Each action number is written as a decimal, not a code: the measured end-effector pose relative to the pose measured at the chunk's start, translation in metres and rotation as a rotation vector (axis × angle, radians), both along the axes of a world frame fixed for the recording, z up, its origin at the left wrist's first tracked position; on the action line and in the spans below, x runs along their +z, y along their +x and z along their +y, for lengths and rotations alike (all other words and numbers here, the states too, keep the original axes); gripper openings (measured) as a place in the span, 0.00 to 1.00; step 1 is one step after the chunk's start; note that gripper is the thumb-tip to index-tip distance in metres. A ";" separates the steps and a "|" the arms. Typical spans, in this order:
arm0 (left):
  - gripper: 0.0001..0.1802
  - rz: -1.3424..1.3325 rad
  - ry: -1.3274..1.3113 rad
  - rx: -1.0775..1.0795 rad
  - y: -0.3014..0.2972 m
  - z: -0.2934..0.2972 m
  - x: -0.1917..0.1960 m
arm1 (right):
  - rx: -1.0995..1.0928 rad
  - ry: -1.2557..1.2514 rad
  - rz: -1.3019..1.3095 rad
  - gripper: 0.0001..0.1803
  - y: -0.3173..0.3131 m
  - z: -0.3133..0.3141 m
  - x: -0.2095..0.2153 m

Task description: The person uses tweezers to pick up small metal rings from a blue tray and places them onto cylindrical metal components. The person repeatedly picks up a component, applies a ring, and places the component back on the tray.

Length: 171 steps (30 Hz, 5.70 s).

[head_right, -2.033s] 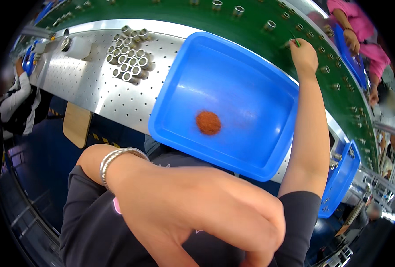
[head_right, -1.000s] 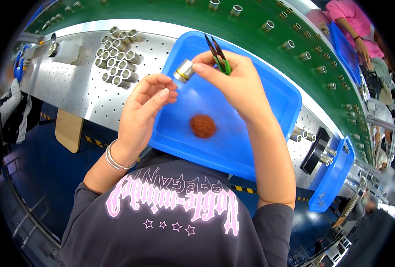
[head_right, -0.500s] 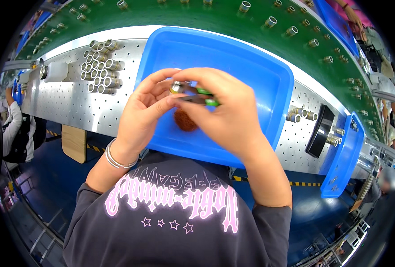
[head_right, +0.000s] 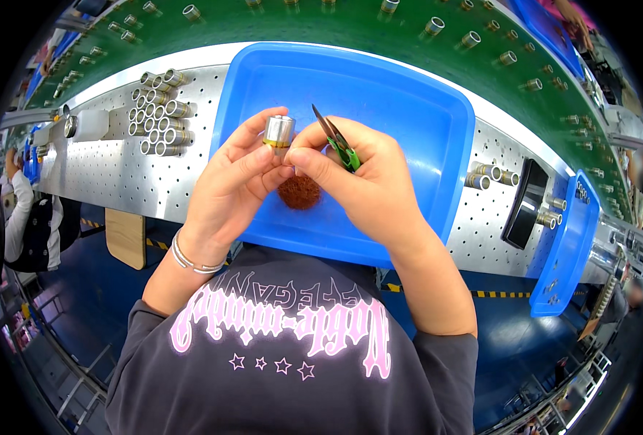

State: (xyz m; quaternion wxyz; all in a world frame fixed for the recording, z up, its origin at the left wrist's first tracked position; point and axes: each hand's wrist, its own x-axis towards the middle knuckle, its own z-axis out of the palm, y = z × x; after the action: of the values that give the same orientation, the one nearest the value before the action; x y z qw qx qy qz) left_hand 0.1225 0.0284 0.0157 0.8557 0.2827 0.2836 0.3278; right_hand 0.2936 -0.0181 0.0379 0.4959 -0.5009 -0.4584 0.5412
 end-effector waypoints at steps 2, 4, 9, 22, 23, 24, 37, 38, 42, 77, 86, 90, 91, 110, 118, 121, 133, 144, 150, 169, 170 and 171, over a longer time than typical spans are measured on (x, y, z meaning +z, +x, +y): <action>0.28 -0.004 -0.020 0.001 0.000 0.001 0.000 | -0.029 0.012 -0.021 0.04 0.002 -0.004 0.001; 0.28 -0.040 -0.052 0.009 0.000 0.002 0.004 | -0.021 0.012 -0.113 0.04 0.007 -0.008 0.000; 0.28 0.038 0.094 0.010 0.002 0.001 0.004 | 0.062 0.010 -0.315 0.06 0.014 -0.014 0.006; 0.25 0.188 0.487 -0.130 0.002 -0.005 0.009 | 0.062 0.164 -0.604 0.06 0.024 0.009 0.017; 0.26 0.192 0.422 -0.129 0.001 -0.004 0.010 | 0.006 0.172 -0.591 0.06 0.024 0.008 0.016; 0.26 0.196 0.358 -0.129 0.000 -0.003 0.012 | -0.050 0.180 -0.578 0.05 0.024 0.007 0.015; 0.25 0.022 0.034 -0.016 0.004 -0.001 0.005 | -0.165 0.376 -0.561 0.05 0.010 -0.001 0.011; 0.25 0.024 0.039 -0.007 0.005 -0.001 0.005 | -0.179 0.380 -0.548 0.05 0.009 -0.001 0.012; 0.24 0.053 0.076 0.019 0.003 -0.001 0.003 | -0.196 0.364 -0.524 0.05 0.005 -0.001 0.017; 0.23 0.109 0.159 0.112 0.000 -0.002 -0.005 | -0.100 0.207 -0.543 0.15 -0.005 0.004 0.008; 0.23 0.140 0.224 0.135 -0.001 -0.003 -0.005 | -0.138 0.251 -0.675 0.13 -0.003 -0.003 -0.007; 0.23 0.130 0.237 0.156 0.000 -0.003 -0.005 | -0.166 0.247 -0.671 0.10 -0.003 -0.004 -0.006; 0.23 0.133 0.241 0.155 0.000 -0.003 -0.004 | -0.171 0.244 -0.662 0.10 -0.003 -0.005 -0.006; 0.24 0.150 0.257 0.151 0.002 -0.008 -0.002 | -0.163 0.262 -0.669 0.07 -0.002 -0.007 -0.003; 0.23 -0.003 0.102 0.098 -0.001 -0.004 0.002 | -0.179 0.149 -0.499 0.12 -0.005 -0.005 -0.007; 0.22 0.070 0.140 0.087 0.001 -0.005 0.003 | -0.130 0.151 -0.554 0.11 -0.011 0.000 -0.006; 0.22 0.038 0.078 0.090 0.000 -0.006 -0.002 | -0.186 0.275 -0.580 0.07 -0.011 0.002 -0.007; 0.23 -0.003 0.049 0.044 -0.001 -0.007 -0.002 | -0.235 0.362 -0.473 0.07 -0.009 0.002 -0.011; 0.24 0.004 0.063 0.033 0.000 -0.007 -0.001 | -0.234 0.321 -0.354 0.05 -0.007 0.000 -0.013; 0.23 0.236 0.390 0.021 0.006 -0.014 0.000 | -0.238 0.470 -0.548 0.12 -0.007 -0.007 -0.010; 0.23 0.241 0.409 0.018 0.006 -0.015 0.000 | -0.244 0.467 -0.545 0.12 -0.008 -0.008 -0.009; 0.22 0.246 0.428 0.015 0.006 -0.015 0.000 | -0.250 0.465 -0.541 0.12 -0.008 -0.009 -0.008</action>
State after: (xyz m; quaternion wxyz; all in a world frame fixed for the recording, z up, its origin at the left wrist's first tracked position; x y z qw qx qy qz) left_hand 0.1288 0.0133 0.0161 0.7328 0.4934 0.3119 0.3497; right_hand 0.2857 -0.0269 0.0295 0.5196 -0.5520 -0.6187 0.2063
